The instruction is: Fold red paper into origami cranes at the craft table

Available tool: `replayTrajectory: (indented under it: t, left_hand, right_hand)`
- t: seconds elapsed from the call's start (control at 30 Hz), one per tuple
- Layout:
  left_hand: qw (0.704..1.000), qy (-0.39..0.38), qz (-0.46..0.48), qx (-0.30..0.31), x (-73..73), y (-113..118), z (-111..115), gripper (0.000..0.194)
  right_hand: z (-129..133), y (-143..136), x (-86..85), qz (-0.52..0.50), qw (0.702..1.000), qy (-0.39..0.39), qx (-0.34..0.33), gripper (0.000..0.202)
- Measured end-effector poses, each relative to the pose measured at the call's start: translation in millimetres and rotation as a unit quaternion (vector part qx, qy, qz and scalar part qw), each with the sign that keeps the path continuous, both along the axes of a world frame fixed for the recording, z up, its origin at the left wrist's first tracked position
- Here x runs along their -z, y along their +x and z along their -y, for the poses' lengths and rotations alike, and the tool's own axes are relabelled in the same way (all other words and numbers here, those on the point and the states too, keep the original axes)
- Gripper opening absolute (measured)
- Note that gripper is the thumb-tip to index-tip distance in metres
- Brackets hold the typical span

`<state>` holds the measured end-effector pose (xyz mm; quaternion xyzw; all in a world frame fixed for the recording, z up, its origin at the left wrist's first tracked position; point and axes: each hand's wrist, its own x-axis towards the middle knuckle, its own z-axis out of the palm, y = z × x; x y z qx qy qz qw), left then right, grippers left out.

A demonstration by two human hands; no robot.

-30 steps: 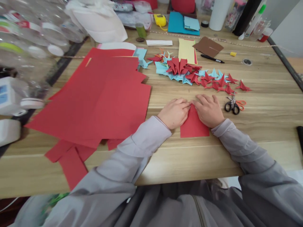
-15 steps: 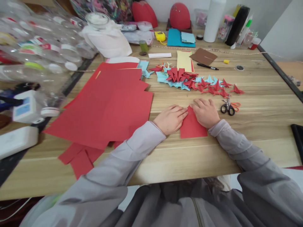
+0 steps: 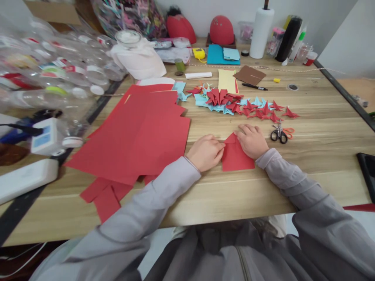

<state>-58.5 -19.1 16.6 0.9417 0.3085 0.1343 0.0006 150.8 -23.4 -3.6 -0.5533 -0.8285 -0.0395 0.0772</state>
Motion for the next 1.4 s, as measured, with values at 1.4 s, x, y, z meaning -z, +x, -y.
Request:
replayTrajectory:
  t: [1.4]
  left_hand:
    - [0.723,-0.569,0.388,-0.066,19.5,34,-23,0.018]
  right_hand:
    - [-11,17,-7.5,-0.726,0.61,-0.31,0.062,0.033]
